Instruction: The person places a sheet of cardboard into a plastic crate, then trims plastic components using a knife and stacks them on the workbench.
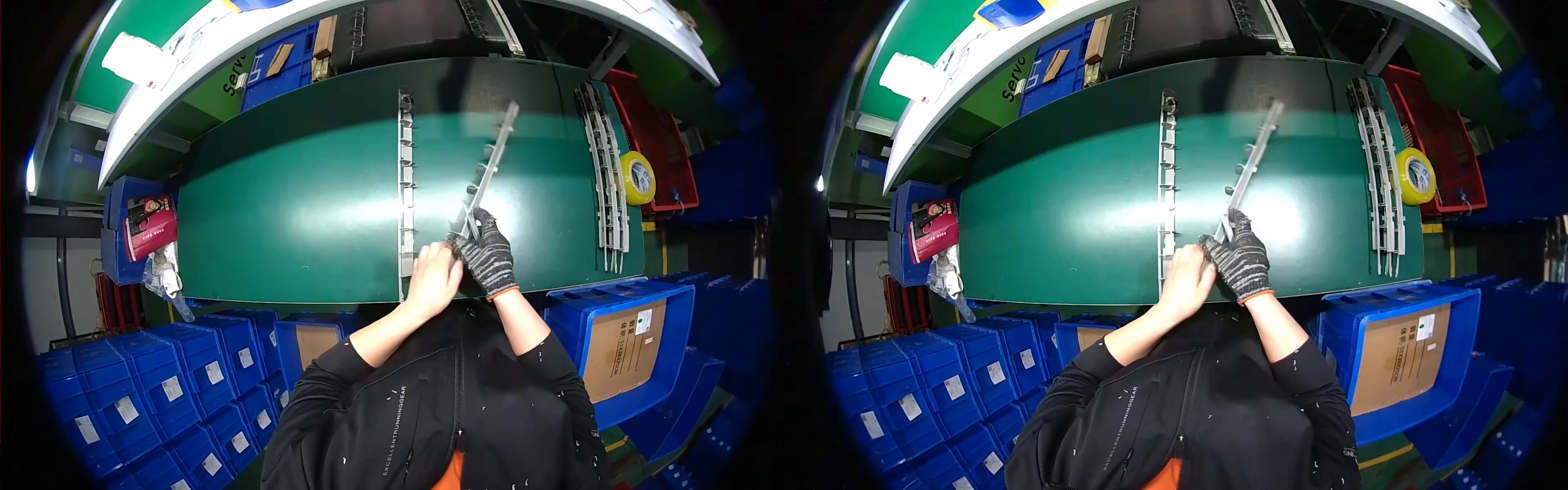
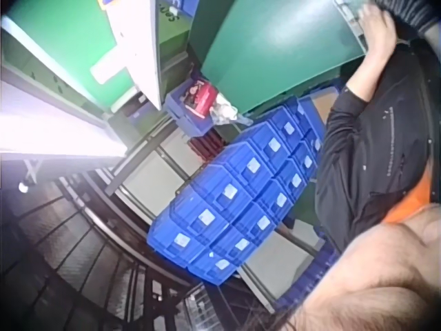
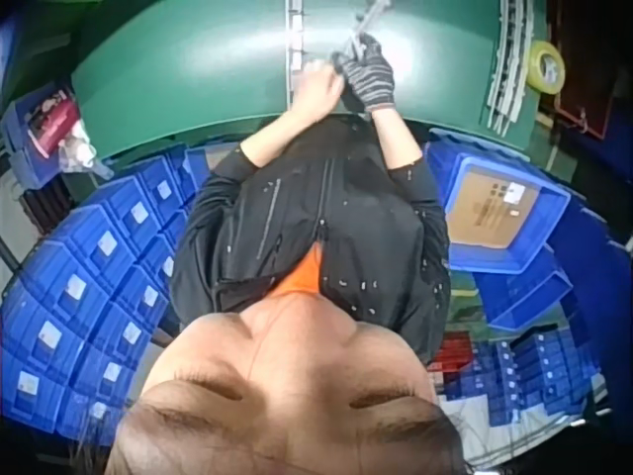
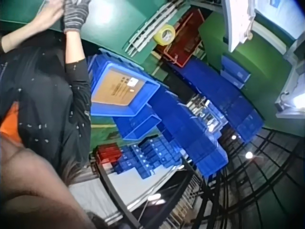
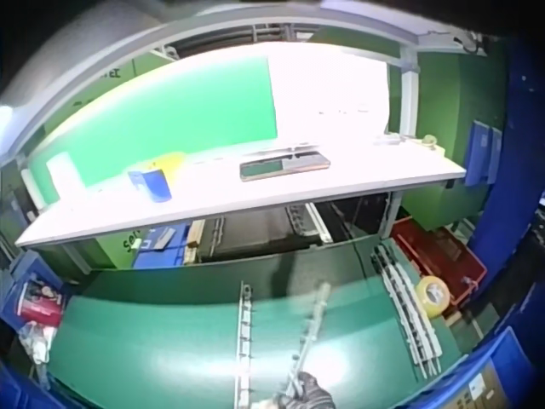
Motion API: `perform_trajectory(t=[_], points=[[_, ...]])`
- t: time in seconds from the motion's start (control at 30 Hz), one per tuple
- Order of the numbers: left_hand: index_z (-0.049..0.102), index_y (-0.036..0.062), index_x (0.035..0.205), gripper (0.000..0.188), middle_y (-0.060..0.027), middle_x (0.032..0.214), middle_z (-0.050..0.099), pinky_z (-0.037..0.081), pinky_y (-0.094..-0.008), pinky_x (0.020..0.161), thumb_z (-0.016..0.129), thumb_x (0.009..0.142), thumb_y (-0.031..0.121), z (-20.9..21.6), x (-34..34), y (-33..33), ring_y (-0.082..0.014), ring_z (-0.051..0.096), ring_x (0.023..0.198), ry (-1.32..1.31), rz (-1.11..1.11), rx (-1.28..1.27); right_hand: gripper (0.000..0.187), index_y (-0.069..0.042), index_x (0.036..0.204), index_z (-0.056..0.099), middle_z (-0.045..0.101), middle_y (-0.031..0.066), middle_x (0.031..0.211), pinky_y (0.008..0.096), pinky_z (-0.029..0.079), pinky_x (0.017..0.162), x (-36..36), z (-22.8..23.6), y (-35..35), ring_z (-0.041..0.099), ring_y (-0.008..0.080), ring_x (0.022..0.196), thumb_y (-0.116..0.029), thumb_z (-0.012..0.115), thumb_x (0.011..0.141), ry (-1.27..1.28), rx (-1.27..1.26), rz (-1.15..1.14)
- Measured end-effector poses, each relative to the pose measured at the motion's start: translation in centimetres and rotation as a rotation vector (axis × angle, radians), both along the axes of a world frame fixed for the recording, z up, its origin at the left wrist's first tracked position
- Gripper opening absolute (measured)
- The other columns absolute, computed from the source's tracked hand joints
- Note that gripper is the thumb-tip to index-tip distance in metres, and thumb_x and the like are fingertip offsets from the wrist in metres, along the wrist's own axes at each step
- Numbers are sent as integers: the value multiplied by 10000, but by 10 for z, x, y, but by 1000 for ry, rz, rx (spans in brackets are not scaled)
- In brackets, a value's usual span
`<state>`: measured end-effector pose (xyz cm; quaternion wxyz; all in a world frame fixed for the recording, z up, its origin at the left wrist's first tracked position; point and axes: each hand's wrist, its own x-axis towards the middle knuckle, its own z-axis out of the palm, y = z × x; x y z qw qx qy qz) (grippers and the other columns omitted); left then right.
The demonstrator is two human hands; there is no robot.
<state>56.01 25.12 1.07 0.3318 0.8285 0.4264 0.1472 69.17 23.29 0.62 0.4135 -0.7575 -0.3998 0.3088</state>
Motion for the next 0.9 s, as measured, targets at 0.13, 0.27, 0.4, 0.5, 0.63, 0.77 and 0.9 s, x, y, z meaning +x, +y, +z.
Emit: perform_trajectory(t=[0.13,0.27,0.4,0.5,0.63,0.77,0.9], points=[[417,-23,1169,506,-173,1225,390,306,-432,952,581,737,185,-2,-13,3,-334,365,1147,14,20,57,595,-59,1218,419,587,174,1016,363,464,786,12,-20,-2,591,312,884,-167,669,688,-98,-182,-45],[379,-49,1202,572,-228,1236,382,311,-405,973,587,692,105,-30,-41,39,-365,378,1142,128,392,94,553,-57,1214,431,583,186,1029,384,443,830,45,-49,-24,561,329,948,-162,630,708,-270,-207,-39],[523,-8,968,295,-176,1091,502,359,-406,893,575,699,100,-68,-70,51,-336,440,1059,94,420,-77,386,-28,1085,545,576,209,1022,410,430,856,62,-36,-34,540,346,967,-250,572,770,-474,-364,-2],[539,18,859,134,-144,996,538,385,-361,856,558,734,63,-73,-85,50,-288,487,974,-148,534,-67,363,-17,1045,570,582,208,994,416,437,840,65,-56,-28,548,343,939,-276,541,793,-635,-426,51],[522,8,894,88,-132,1081,466,497,-270,632,511,808,24,-36,-110,45,-205,508,935,-406,635,110,303,-29,967,590,595,181,910,402,469,761,13,-57,6,576,313,869,-258,543,775,-587,-279,347],[474,5,1022,188,-97,1139,403,469,-244,676,467,835,-13,-17,-143,42,-139,501,886,-618,821,155,227,-61,902,611,613,165,865,382,476,740,-91,-32,45,600,304,838,-235,485,830,-443,-406,927],[449,4,1052,219,-110,1172,391,419,-302,878,458,838,-38,3,-160,33,-206,467,1064,-633,822,282,214,-81,916,621,612,160,887,410,489,700,-146,-37,31,607,310,818,-198,483,803,-562,-160,1219]])
